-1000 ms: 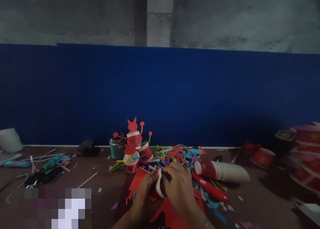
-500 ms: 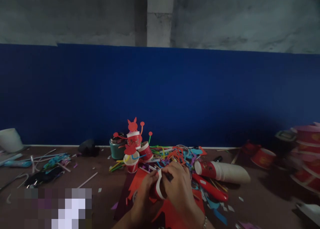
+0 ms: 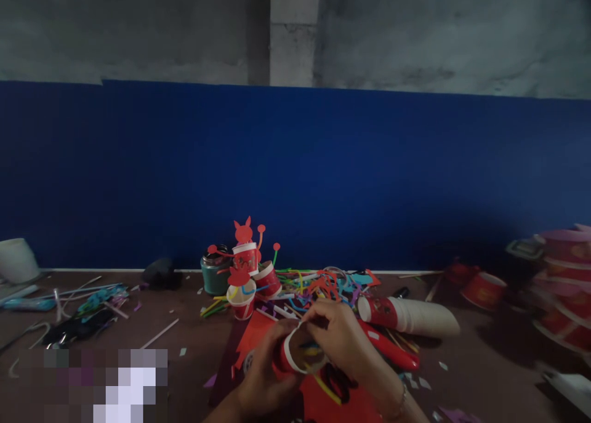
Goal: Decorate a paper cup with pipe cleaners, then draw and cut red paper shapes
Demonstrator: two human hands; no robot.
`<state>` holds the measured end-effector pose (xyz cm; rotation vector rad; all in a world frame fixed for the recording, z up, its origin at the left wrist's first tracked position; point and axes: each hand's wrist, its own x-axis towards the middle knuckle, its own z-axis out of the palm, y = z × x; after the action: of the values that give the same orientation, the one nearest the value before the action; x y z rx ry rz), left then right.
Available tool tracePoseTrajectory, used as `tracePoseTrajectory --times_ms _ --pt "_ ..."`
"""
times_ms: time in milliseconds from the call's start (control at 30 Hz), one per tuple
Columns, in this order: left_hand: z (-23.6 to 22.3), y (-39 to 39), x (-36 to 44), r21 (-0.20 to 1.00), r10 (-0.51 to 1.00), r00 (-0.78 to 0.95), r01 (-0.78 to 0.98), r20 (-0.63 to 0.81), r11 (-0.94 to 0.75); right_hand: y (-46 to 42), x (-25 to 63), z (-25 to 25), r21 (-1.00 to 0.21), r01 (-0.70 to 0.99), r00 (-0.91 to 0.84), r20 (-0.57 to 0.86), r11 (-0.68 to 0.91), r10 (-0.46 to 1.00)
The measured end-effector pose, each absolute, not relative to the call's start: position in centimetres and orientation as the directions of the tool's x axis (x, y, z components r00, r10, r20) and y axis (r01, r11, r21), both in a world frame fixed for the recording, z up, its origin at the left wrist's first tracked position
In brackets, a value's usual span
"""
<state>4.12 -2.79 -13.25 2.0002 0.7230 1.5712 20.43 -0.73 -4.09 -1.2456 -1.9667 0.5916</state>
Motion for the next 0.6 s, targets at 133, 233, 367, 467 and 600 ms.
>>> tracePoseTrajectory --times_ms 133,233,367,467,600 --pt "-12.2 -3.1 4.2 0.751 0.736 0.223 0.029 0.639 -0.66 -0.4 20.9 -4.2 -0.765 0.512 -0.271 0.287 0.391 0.919" --pt "-12.4 -3.1 4.2 0.802 0.784 0.227 0.02 0.578 -0.597 -0.3 21.0 -4.3 -0.781 0.498 -0.278 0.268 0.377 0.922" --pt "-13.2 -3.0 4.1 0.844 0.823 0.242 0.026 0.514 -0.535 -0.5 20.9 -4.0 -0.754 0.535 -0.293 0.258 0.381 0.921" --pt "-13.6 -3.0 4.0 0.851 0.823 0.252 0.0 0.508 -0.525 -0.7 20.9 -3.5 -0.684 0.599 -0.302 0.288 0.416 0.909" --pt "-13.4 -3.0 4.0 0.843 0.813 0.263 -0.003 0.52 -0.538 -0.8 21.1 -3.3 -0.648 0.604 -0.342 0.315 0.464 0.885"
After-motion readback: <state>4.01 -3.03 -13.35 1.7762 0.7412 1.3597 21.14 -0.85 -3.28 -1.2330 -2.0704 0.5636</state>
